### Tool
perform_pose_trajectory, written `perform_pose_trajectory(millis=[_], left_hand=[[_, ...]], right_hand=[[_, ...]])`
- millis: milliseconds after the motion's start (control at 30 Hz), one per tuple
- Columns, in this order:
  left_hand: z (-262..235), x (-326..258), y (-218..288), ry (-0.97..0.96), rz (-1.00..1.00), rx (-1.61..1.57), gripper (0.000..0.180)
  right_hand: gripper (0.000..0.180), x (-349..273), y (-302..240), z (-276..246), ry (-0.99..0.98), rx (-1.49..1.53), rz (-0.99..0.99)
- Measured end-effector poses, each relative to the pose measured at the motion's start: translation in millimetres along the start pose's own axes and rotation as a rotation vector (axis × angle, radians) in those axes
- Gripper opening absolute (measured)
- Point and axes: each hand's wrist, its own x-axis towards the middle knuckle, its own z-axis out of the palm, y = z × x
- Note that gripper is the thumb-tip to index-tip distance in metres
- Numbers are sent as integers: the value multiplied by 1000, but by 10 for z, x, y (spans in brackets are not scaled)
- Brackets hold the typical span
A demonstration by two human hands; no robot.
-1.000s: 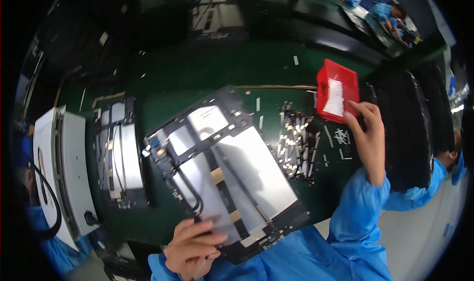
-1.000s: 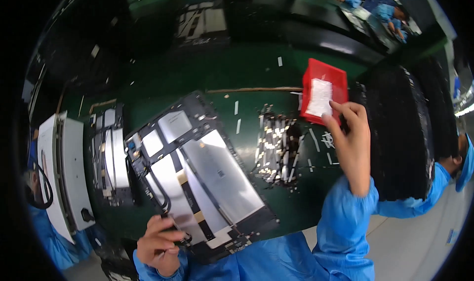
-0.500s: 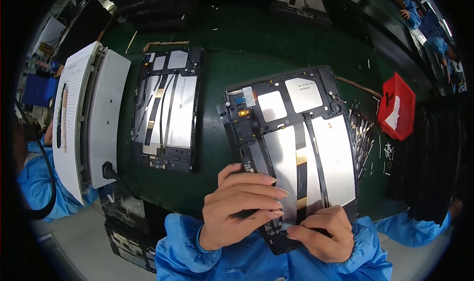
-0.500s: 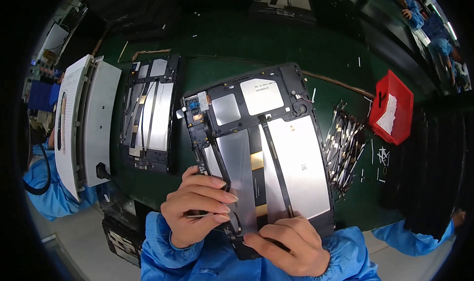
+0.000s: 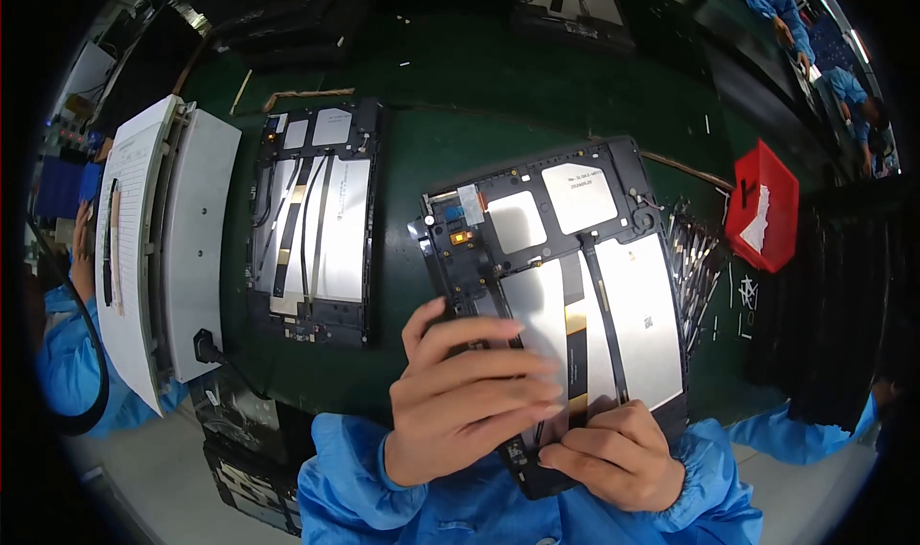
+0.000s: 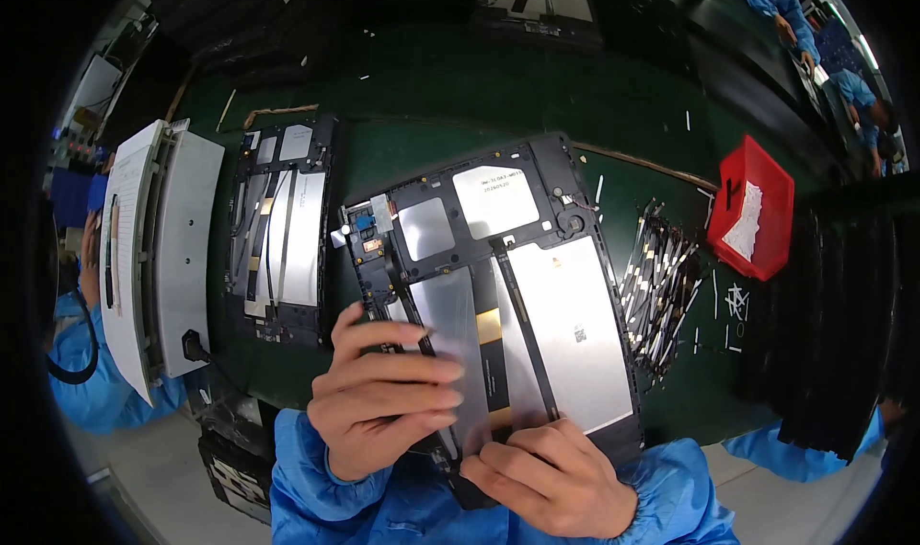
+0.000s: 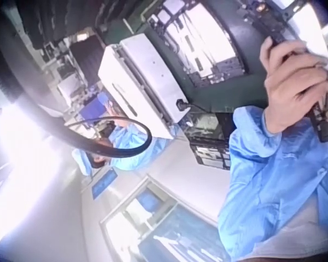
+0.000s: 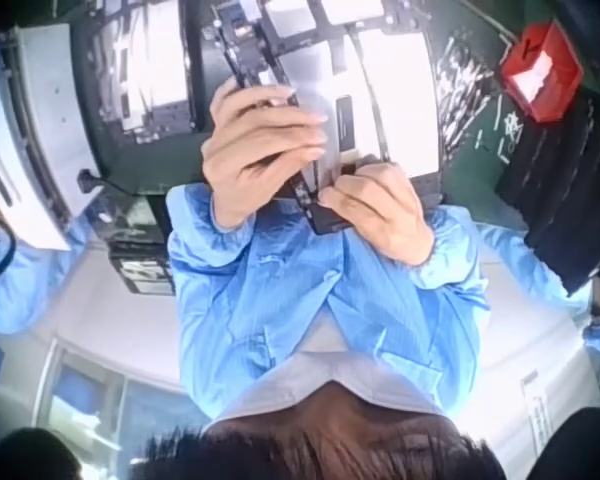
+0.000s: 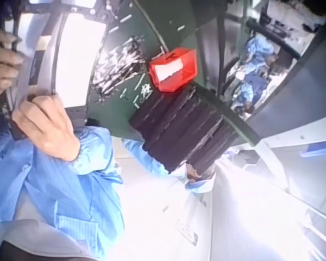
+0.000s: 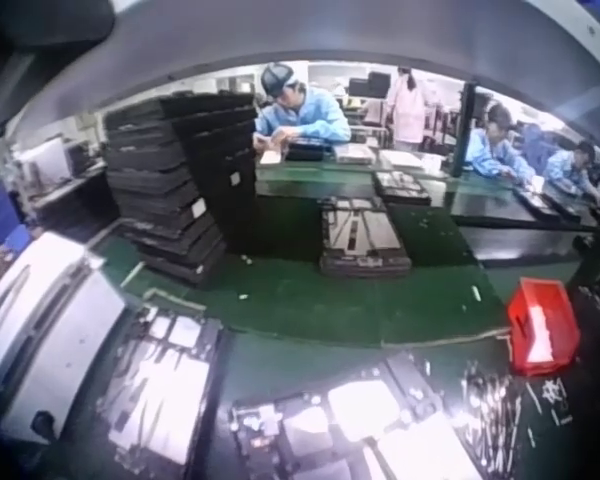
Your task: The person assembles the internal components of an electronic screen device by placing a ribbon cable and electronics housing into a tablet frame, then securing them with a screwdriver.
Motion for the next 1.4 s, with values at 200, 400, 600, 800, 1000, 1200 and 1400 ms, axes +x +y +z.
perform_pose_trajectory(millis=[200,400,600,800,1000,1200,1400], left_hand=[[25,114,46,-80,-76,184,12],[30,135,64,-108,-99,213,11],[37,163,80,-100,-115,197,10],[1,158,77,-116,-106,203,9],[38,112,84,-69,-227,87,24],[-98,-371,-24,-94,141,552,68],[9,16,-108,-104,-27,419,84]], right_hand=[[29,-30,-2,8,-22,4,-5],[29,-32,9,-11,-30,15,2],[29,-15,10,-57,-58,-3,-7],[25,13,49,-34,-73,17,-35],[18,106,34,-132,-4,-18,-100],[24,152,1,-243,2,283,-9],[47,235,-8,-335,-155,34,81]])
